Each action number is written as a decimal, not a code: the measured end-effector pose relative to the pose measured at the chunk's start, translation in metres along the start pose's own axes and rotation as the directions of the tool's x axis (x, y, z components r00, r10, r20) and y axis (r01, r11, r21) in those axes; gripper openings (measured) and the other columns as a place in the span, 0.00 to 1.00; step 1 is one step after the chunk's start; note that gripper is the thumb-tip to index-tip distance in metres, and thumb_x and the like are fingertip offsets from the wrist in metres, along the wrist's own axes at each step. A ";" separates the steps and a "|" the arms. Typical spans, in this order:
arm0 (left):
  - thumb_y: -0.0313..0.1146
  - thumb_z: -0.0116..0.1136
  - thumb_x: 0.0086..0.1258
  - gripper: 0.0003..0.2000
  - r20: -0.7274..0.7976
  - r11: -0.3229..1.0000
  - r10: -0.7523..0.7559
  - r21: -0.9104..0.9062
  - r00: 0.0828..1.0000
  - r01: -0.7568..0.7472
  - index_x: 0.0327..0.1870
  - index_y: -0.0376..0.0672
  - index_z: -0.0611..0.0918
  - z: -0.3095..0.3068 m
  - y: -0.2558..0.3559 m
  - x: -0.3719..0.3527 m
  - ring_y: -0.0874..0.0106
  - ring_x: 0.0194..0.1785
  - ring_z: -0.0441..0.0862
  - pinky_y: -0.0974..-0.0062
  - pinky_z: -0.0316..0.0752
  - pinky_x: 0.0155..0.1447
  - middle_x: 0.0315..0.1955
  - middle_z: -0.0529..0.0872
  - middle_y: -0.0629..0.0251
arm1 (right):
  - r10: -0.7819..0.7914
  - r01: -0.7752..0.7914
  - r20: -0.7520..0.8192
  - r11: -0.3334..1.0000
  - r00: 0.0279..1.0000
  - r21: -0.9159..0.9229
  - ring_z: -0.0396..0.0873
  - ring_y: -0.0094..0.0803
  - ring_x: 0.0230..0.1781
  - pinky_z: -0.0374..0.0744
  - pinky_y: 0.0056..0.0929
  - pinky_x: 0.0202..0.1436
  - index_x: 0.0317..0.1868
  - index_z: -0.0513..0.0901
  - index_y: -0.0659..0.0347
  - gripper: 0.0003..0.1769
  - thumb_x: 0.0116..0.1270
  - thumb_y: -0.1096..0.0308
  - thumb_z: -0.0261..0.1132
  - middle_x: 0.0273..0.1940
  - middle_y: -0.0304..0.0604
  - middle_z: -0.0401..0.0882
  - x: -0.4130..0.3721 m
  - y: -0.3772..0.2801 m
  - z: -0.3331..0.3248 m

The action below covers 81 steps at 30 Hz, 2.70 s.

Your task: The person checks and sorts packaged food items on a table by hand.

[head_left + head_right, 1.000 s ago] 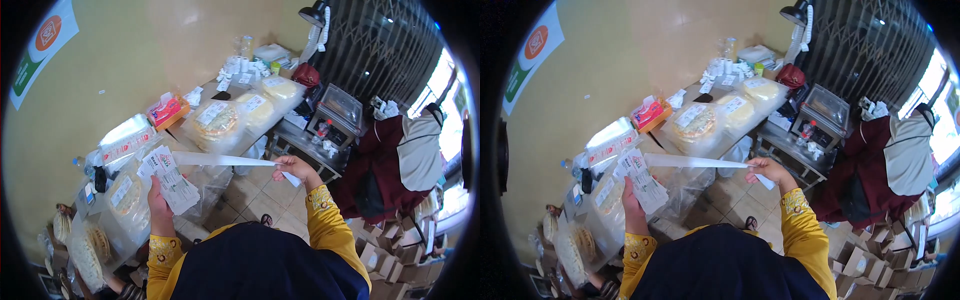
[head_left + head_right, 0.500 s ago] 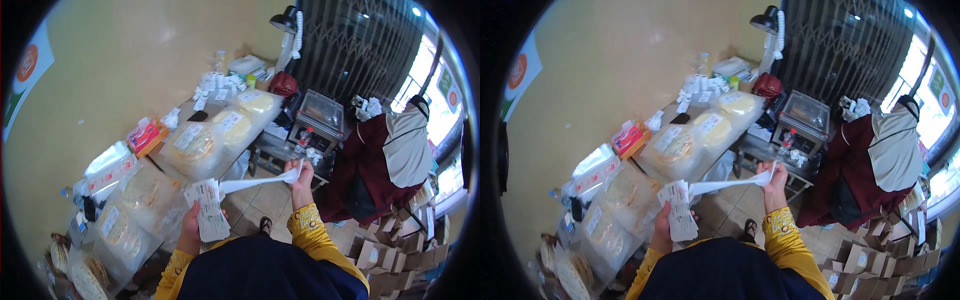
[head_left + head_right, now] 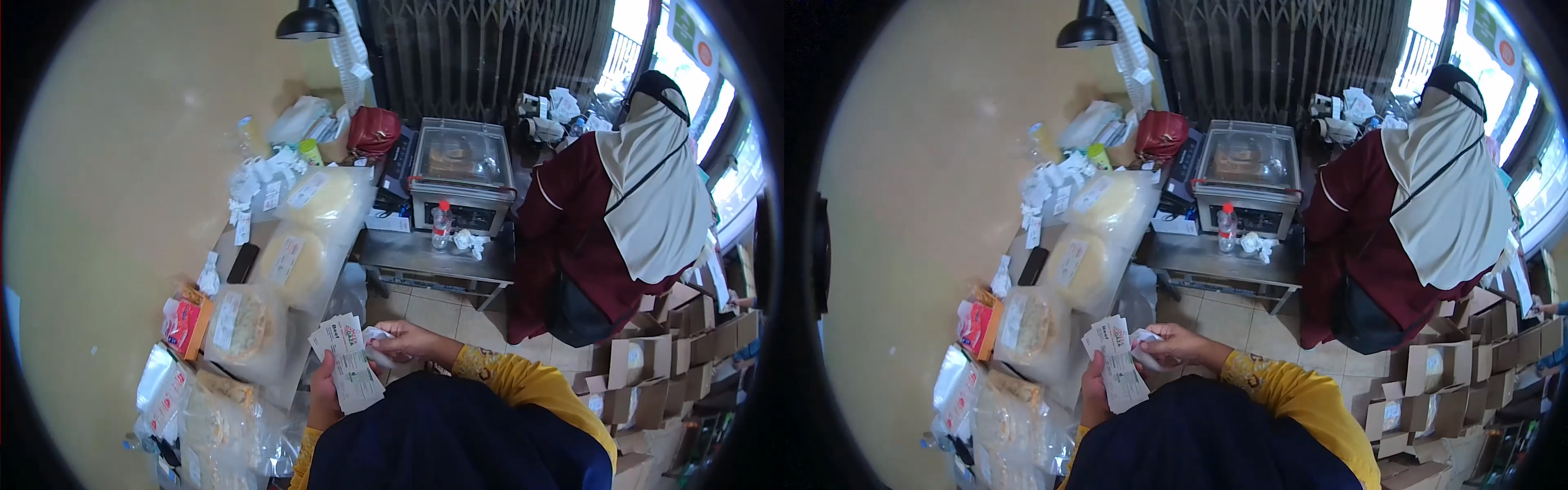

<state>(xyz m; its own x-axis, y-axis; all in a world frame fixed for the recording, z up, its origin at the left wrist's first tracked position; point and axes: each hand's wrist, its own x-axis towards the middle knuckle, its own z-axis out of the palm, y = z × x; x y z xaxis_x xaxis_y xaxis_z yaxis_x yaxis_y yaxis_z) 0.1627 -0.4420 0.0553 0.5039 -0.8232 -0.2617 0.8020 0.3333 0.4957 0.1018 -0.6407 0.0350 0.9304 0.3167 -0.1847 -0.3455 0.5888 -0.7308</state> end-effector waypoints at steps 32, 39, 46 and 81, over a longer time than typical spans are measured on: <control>0.49 0.29 0.74 0.27 -0.218 0.911 0.342 -0.163 0.914 -0.379 0.66 0.40 0.59 -0.047 0.085 -0.028 0.57 0.57 0.72 0.58 0.67 0.60 0.56 0.72 0.50 | -0.021 -0.060 -0.178 0.898 0.984 -0.436 0.73 0.31 0.24 0.72 0.26 0.26 0.31 0.77 0.66 0.09 0.59 0.75 0.48 0.26 0.45 0.76 0.092 0.054 -0.114; 0.54 0.36 0.71 0.27 -0.395 0.827 0.494 -0.063 0.775 -0.559 0.62 0.43 0.65 -0.071 0.108 -0.074 0.56 0.51 0.77 0.56 0.71 0.55 0.52 0.75 0.51 | 0.289 -0.211 0.000 0.696 0.957 -0.686 0.76 0.32 0.28 0.75 0.28 0.31 0.35 0.77 0.69 0.09 0.61 0.75 0.50 0.30 0.47 0.78 0.126 0.049 -0.059; 0.48 0.39 0.72 0.26 -0.527 0.637 0.659 0.010 0.537 -0.771 0.61 0.37 0.65 -0.078 0.124 -0.064 0.57 0.52 0.77 0.62 0.71 0.57 0.50 0.77 0.46 | 0.232 -0.244 -0.101 0.750 0.967 -0.615 0.79 0.34 0.32 0.78 0.29 0.35 0.39 0.78 0.71 0.10 0.63 0.74 0.52 0.33 0.48 0.80 0.163 -0.018 -0.077; 0.22 0.50 0.62 0.28 -0.755 0.043 0.651 -0.066 0.078 -0.997 0.65 0.39 0.59 -0.024 0.087 0.018 0.54 0.61 0.70 0.53 0.68 0.61 0.57 0.71 0.48 | -0.376 0.052 0.416 -0.687 0.828 -0.725 0.72 0.41 0.54 0.68 0.35 0.59 0.56 0.71 0.67 0.20 0.64 0.71 0.55 0.54 0.50 0.73 0.741 -0.286 -0.225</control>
<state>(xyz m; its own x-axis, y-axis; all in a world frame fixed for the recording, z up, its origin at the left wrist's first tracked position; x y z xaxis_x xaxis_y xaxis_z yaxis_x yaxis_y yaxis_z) 0.2493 -0.4166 0.0735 0.8036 0.4997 -0.3233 -0.4468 0.8654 0.2270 0.9174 -0.7413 -0.0407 0.8490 0.3503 0.3956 0.3749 -0.9269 0.0164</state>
